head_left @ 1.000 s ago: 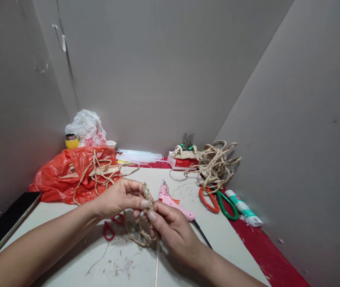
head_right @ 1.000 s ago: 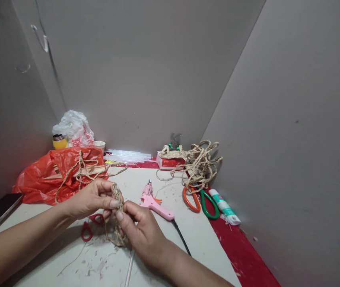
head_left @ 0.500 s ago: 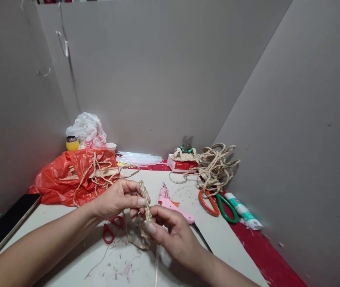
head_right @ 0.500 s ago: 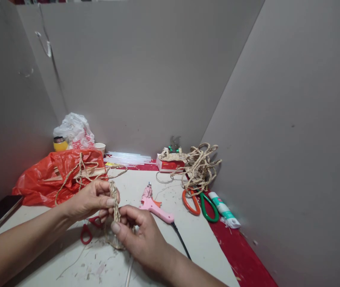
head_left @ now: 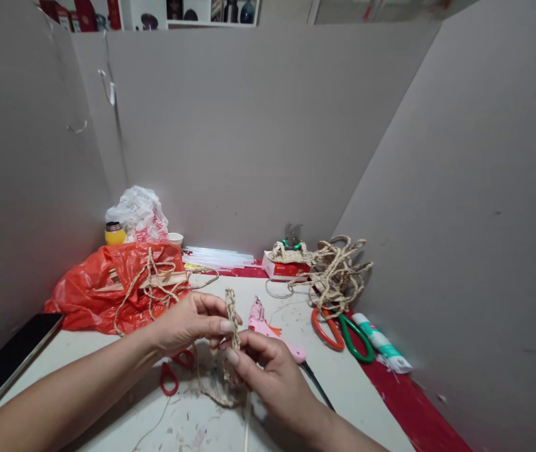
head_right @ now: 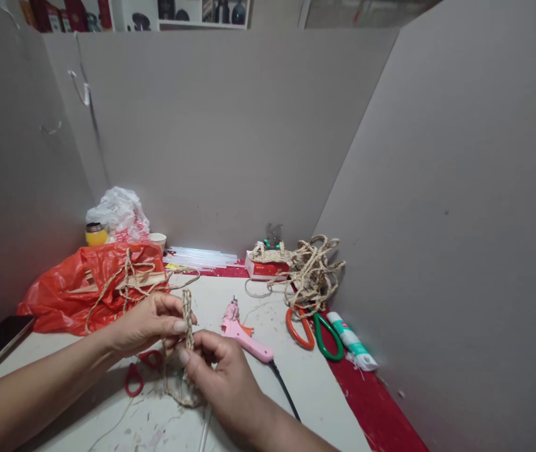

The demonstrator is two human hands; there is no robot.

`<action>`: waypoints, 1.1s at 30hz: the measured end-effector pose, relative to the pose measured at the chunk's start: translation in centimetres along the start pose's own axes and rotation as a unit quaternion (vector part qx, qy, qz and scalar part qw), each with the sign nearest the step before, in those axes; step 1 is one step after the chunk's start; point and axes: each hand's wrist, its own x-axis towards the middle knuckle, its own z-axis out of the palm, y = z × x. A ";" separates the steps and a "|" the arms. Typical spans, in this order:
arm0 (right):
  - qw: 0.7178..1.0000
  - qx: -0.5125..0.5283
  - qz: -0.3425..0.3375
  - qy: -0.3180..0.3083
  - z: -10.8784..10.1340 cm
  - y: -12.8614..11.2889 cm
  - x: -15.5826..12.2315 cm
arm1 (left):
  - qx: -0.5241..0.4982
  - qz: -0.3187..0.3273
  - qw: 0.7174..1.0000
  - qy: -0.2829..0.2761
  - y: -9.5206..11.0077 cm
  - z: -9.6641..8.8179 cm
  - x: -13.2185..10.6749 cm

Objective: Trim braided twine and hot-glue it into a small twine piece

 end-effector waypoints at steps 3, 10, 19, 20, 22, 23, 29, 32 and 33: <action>1.000 0.007 0.010 0.013 -0.1 0.4 0.1 | -0.001 0.007 1.000 0.015 0.0 0.0 0.2; 0.991 0.057 0.058 0.102 -0.1 1.2 0.3 | -0.032 0.027 0.996 0.084 0.1 -0.3 0.6; 0.986 0.053 0.061 0.145 -0.5 0.9 0.9 | -0.038 0.007 0.993 0.111 -0.1 -0.8 0.9; 0.985 0.050 0.059 0.151 -0.6 0.9 1.0 | -0.038 0.005 0.993 0.111 -0.1 -0.7 1.0; 0.983 0.043 0.058 0.170 -0.9 0.8 1.2 | -0.040 -0.001 0.992 0.118 0.0 -0.7 1.1; 0.981 0.041 0.059 0.181 -1.2 0.8 1.3 | -0.040 -0.005 0.992 0.123 0.0 -0.7 1.2; 0.965 0.098 0.112 0.216 -3.0 1.2 2.4 | -0.025 -0.038 0.985 0.165 -0.3 -1.6 0.8; 0.961 0.059 0.121 0.241 -4.4 1.3 2.8 | -0.032 -0.043 0.979 0.194 -1.1 -2.4 -0.5; 0.963 0.020 0.117 0.244 -4.9 1.3 2.9 | -0.038 -0.050 0.978 0.199 -1.5 -2.6 -1.0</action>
